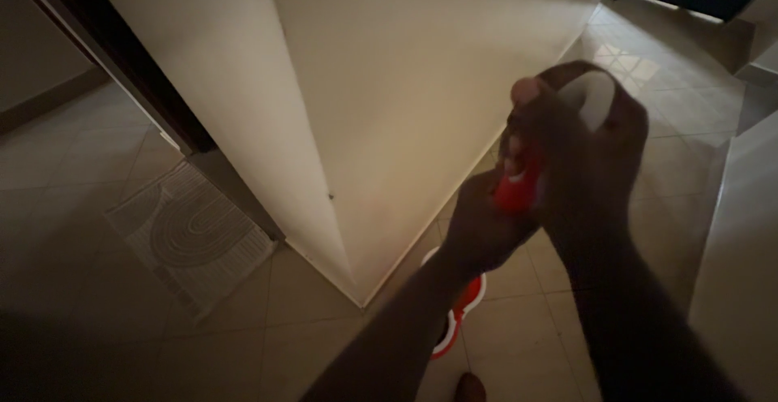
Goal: Assembling the components of a spin mop handle by screwing sections together.
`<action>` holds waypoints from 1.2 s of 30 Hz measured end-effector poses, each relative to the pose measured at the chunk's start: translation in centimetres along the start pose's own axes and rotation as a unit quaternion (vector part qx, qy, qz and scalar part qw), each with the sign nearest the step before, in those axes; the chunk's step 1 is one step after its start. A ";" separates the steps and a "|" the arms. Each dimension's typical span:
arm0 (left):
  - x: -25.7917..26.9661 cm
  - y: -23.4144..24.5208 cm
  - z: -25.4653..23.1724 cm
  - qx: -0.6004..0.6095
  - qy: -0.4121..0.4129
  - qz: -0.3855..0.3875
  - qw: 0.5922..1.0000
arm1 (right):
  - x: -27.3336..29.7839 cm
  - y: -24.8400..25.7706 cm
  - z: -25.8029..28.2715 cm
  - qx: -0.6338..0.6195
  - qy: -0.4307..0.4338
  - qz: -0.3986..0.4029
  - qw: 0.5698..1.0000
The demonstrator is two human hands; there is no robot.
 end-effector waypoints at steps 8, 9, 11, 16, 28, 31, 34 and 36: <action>2.5 1.7 2.8 0.025 0.016 -0.030 0.999 | 2.6 -1.7 -1.8 -0.019 -0.060 -0.005 0.998; 2.6 2.0 3.4 0.025 0.017 -0.028 0.999 | 2.8 -1.9 -2.1 -0.019 -0.061 -0.007 0.998; 3.3 1.9 4.9 -0.054 -0.019 -0.015 0.998 | 3.9 -1.6 -2.8 -0.011 -0.071 -0.019 0.997; 5.4 1.5 5.4 -0.070 -0.013 0.030 0.997 | 6.6 -0.9 -4.9 -0.027 -0.094 -0.056 0.994; 8.2 -0.9 4.6 -0.100 0.124 -0.037 0.987 | 10.4 1.6 -9.1 -0.005 -0.124 0.020 0.992; 7.3 -1.7 3.5 -0.129 0.112 -0.040 0.985 | 10.0 1.8 -9.2 0.023 -0.188 0.037 0.981; 6.3 -2.7 2.3 -0.144 0.056 -0.025 0.988 | 8.5 2.8 -8.3 0.051 -0.234 0.067 0.968; 4.1 -3.4 0.9 -0.154 0.020 -0.017 0.988 | 5.6 4.5 -6.8 0.056 -0.203 0.083 0.974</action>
Point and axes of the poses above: each hand's wrist, its own x-axis away from the middle knuckle, its own y-axis out of the back of the hand, z = x × y, the point moved 3 cm from there along -x, towards the middle knuckle, and after that the axes turned 13 degrees about x, right-handed, at the moved point
